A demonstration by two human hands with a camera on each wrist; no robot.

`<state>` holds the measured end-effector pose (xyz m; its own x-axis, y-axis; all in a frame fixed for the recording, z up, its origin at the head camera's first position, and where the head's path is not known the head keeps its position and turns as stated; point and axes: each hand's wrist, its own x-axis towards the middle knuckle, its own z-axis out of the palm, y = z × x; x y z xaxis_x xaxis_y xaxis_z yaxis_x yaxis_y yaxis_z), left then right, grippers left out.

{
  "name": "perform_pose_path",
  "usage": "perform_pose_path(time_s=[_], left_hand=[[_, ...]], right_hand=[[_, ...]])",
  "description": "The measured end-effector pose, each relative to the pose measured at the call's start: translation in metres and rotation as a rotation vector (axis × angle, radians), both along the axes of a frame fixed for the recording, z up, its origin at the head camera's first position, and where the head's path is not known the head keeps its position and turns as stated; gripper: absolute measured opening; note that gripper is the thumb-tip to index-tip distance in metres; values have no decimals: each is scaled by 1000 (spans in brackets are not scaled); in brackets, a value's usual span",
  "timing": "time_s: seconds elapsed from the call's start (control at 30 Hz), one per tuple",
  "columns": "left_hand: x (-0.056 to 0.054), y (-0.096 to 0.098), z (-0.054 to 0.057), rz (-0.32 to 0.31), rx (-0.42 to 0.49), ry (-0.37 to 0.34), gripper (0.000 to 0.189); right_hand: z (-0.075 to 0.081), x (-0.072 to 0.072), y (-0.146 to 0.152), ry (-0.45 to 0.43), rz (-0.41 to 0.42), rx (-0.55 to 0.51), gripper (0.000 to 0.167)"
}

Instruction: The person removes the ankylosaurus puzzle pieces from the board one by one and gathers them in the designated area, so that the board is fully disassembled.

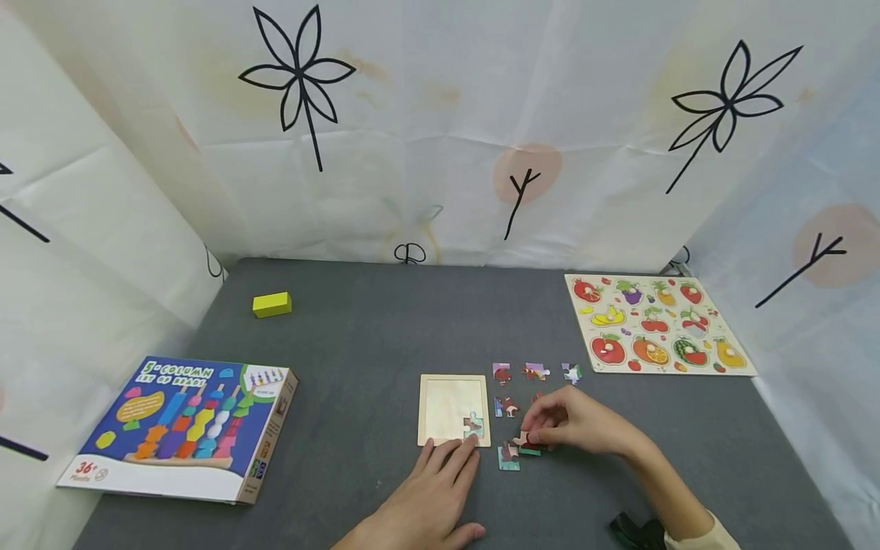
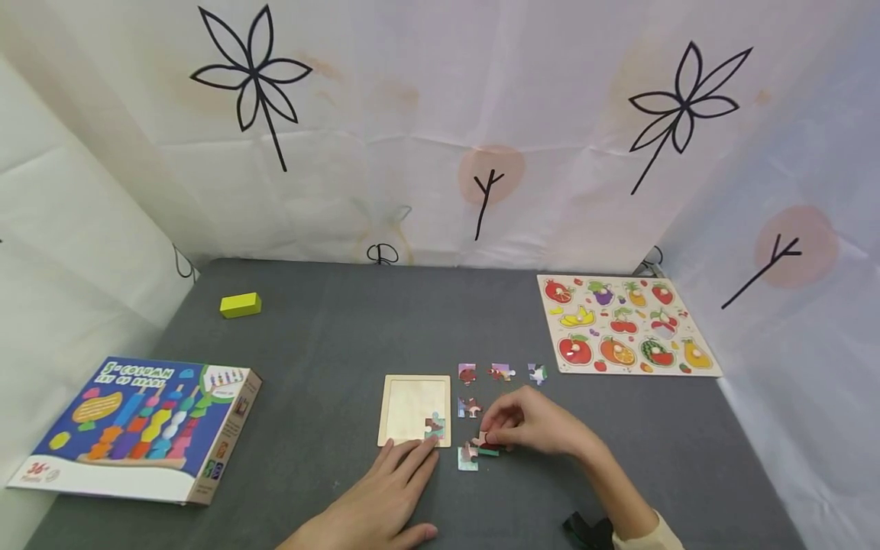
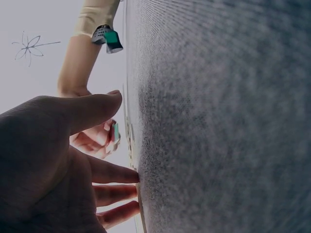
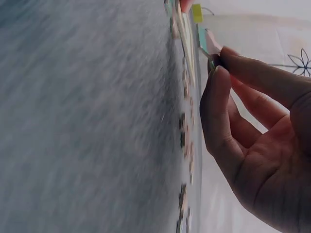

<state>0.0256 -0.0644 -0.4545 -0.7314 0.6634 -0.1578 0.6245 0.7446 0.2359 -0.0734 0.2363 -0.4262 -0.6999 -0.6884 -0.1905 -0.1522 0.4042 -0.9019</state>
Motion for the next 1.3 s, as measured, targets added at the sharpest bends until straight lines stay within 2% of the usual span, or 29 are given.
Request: perform_pose_path(time_s=[0.23, 0.67, 1.07, 1.3], left_hand=[[-2, -1, -1, -8, -11, -34, 89], [0, -1, -3, -20, -1, 11, 90], [0, -2, -1, -16, -1, -2, 91], [0, -1, -2, -14, -2, -6, 91]], right_hand=[[-3, 3, 13, 26, -12, 48, 8], [-4, 8, 21, 2, -11, 99, 7], [-6, 11, 18, 64, -29, 141, 5], [-3, 11, 20, 56, -32, 130, 4]])
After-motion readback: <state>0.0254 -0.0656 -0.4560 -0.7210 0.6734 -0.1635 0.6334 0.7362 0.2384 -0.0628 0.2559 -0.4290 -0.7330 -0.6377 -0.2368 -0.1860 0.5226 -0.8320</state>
